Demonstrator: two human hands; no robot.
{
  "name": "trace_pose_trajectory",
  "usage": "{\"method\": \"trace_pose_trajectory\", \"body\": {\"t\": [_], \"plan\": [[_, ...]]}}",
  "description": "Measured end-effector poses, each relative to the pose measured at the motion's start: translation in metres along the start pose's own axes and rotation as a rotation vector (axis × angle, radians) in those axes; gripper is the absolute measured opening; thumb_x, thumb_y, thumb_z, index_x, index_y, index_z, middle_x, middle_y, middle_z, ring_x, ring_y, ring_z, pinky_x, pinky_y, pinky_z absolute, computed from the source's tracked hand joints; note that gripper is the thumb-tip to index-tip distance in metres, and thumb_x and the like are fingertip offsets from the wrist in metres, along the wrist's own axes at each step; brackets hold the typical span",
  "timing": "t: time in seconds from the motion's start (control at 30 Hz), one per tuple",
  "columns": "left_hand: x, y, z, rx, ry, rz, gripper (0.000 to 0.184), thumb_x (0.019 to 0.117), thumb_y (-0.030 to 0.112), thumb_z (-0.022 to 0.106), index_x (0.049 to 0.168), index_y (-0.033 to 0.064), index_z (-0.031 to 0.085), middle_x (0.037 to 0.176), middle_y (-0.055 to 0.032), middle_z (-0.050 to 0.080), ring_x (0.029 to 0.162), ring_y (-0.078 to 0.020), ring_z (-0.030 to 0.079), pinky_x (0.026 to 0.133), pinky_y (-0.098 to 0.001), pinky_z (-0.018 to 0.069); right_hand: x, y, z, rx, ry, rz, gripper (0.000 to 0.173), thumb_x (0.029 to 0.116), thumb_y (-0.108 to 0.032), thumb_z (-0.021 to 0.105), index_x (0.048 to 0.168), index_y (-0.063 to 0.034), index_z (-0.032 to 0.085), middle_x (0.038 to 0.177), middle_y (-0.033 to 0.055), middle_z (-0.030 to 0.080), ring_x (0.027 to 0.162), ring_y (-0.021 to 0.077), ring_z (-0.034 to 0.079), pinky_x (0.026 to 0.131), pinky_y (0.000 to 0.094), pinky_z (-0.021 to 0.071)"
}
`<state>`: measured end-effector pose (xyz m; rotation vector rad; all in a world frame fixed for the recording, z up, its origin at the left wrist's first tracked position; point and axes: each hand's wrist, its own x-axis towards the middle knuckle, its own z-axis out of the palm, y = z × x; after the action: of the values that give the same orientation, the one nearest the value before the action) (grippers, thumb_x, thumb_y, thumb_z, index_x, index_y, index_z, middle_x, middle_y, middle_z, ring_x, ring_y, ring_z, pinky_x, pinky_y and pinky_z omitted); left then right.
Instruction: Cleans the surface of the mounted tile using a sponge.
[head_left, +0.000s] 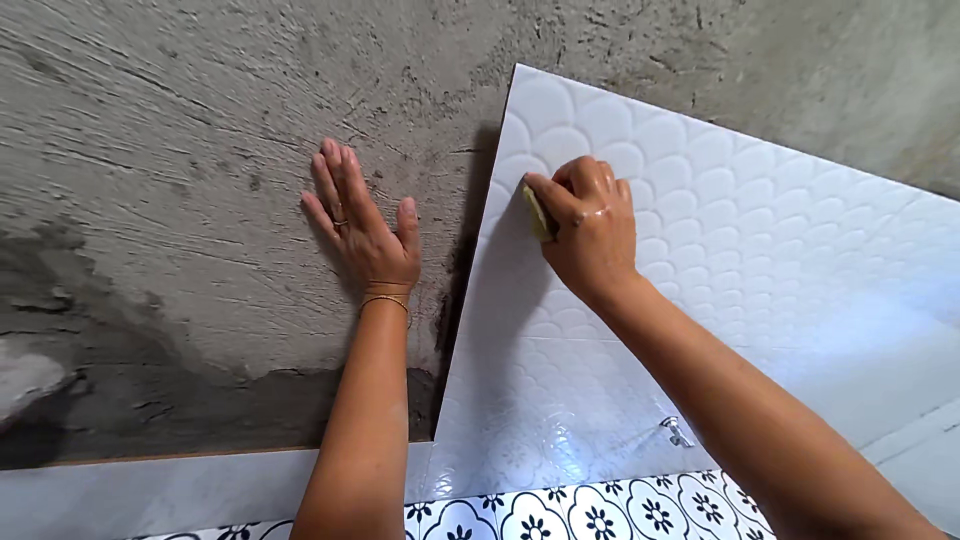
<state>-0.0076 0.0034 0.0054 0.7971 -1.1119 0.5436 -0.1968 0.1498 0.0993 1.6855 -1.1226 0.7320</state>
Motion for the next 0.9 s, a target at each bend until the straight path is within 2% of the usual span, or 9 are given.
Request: {"method": "trace_pose_trajectory", "body": {"t": [0.17,0.3,0.43,0.6,0.67,0.77,0.8,0.83,0.9], "plan": [[-0.001,-0.001,0.001,-0.016,-0.008,-0.004,0.077,0.1055,0.054,0.032,0.156,-0.0038,0.031,0.16,-0.0243,0.037,0.153,-0.0376,0.028,0.123,-0.0614,0.0094,0.0,-0.004,0.001,-0.002,0.0,-0.009,0.035,0.0901,-0.003,0.062,0.122,-0.0092,0.075,0.103,0.0213,0.067,0.095,0.0395,0.065,0.073,0.0508,0.0476],[-0.001,-0.001,0.002,-0.007,0.012,0.005,0.076,0.1059,0.054,0.032,0.156,-0.003,0.032,0.16,-0.024,0.038,0.153,-0.0369,0.03,0.123,-0.0604,0.0104,0.005,0.0,-0.003,-0.015,-0.005,0.023,0.033,0.0932,-0.006,0.061,0.123,-0.0109,0.075,0.105,0.0212,0.068,0.097,0.0396,0.064,0.075,0.051,0.0479],[-0.001,-0.001,0.003,-0.019,0.013,-0.001,0.076,0.1057,0.053,0.034,0.156,-0.0039,0.032,0.159,-0.025,0.038,0.153,-0.0382,0.029,0.123,-0.061,0.0097,-0.001,-0.007,0.003,0.005,-0.013,-0.033,0.035,0.0888,-0.004,0.064,0.121,-0.0096,0.075,0.102,0.0202,0.067,0.094,0.0386,0.064,0.072,0.0498,0.0475],[-0.001,-0.001,0.003,-0.027,0.002,-0.007,0.077,0.1058,0.054,0.033,0.156,-0.0035,0.031,0.161,-0.0236,0.037,0.154,-0.0372,0.027,0.123,-0.061,0.0085,0.009,0.0,-0.002,-0.016,0.018,0.045,0.033,0.0946,-0.007,0.06,0.124,-0.0113,0.075,0.105,0.0214,0.068,0.098,0.0398,0.064,0.076,0.0517,0.0482],[-0.001,-0.002,0.003,-0.024,0.0,-0.009,0.077,0.1057,0.055,0.032,0.157,-0.0029,0.031,0.161,-0.0232,0.037,0.154,-0.0367,0.027,0.123,-0.0611,0.0089,-0.001,-0.01,0.005,0.015,-0.019,-0.068,0.032,0.0943,-0.005,0.059,0.123,-0.0093,0.074,0.104,0.022,0.067,0.097,0.0406,0.064,0.074,0.0525,0.0487],[-0.001,0.0,0.001,-0.005,-0.02,-0.013,0.078,0.1058,0.056,0.031,0.158,-0.0025,0.03,0.161,-0.0231,0.037,0.154,-0.0359,0.027,0.124,-0.0614,0.0095,-0.026,-0.019,0.013,0.105,-0.118,-0.379,0.027,0.0977,-0.004,0.055,0.118,-0.0078,0.073,0.103,0.017,0.069,0.097,0.0362,0.066,0.074,0.0483,0.0509],[-0.001,0.0,0.001,-0.001,-0.018,-0.011,0.078,0.1057,0.056,0.031,0.158,-0.0024,0.03,0.161,-0.0229,0.037,0.154,-0.0354,0.027,0.124,-0.0609,0.0097,-0.027,-0.013,0.011,0.119,-0.104,-0.404,0.024,0.0985,-0.004,0.055,0.114,-0.0071,0.072,0.104,0.0172,0.07,0.099,0.0361,0.068,0.074,0.0484,0.0523],[-0.001,-0.001,0.001,0.001,-0.013,-0.009,0.077,0.1058,0.056,0.031,0.157,-0.0021,0.03,0.161,-0.0226,0.037,0.154,-0.0348,0.028,0.124,-0.0603,0.0098,-0.023,-0.003,0.006,0.113,-0.061,-0.361,0.02,0.0989,-0.004,0.055,0.11,-0.0053,0.071,0.106,0.0191,0.071,0.101,0.0373,0.069,0.076,0.0498,0.0539],[-0.001,-0.001,0.002,0.0,0.005,-0.002,0.076,0.1063,0.055,0.031,0.156,-0.0027,0.032,0.16,-0.0234,0.039,0.153,-0.0353,0.03,0.124,-0.0601,0.0114,-0.003,0.024,-0.011,0.072,0.048,-0.11,0.018,0.0996,-0.006,0.056,0.109,0.0021,0.069,0.112,0.0248,0.071,0.108,0.041,0.068,0.087,0.0541,0.0532]]}}
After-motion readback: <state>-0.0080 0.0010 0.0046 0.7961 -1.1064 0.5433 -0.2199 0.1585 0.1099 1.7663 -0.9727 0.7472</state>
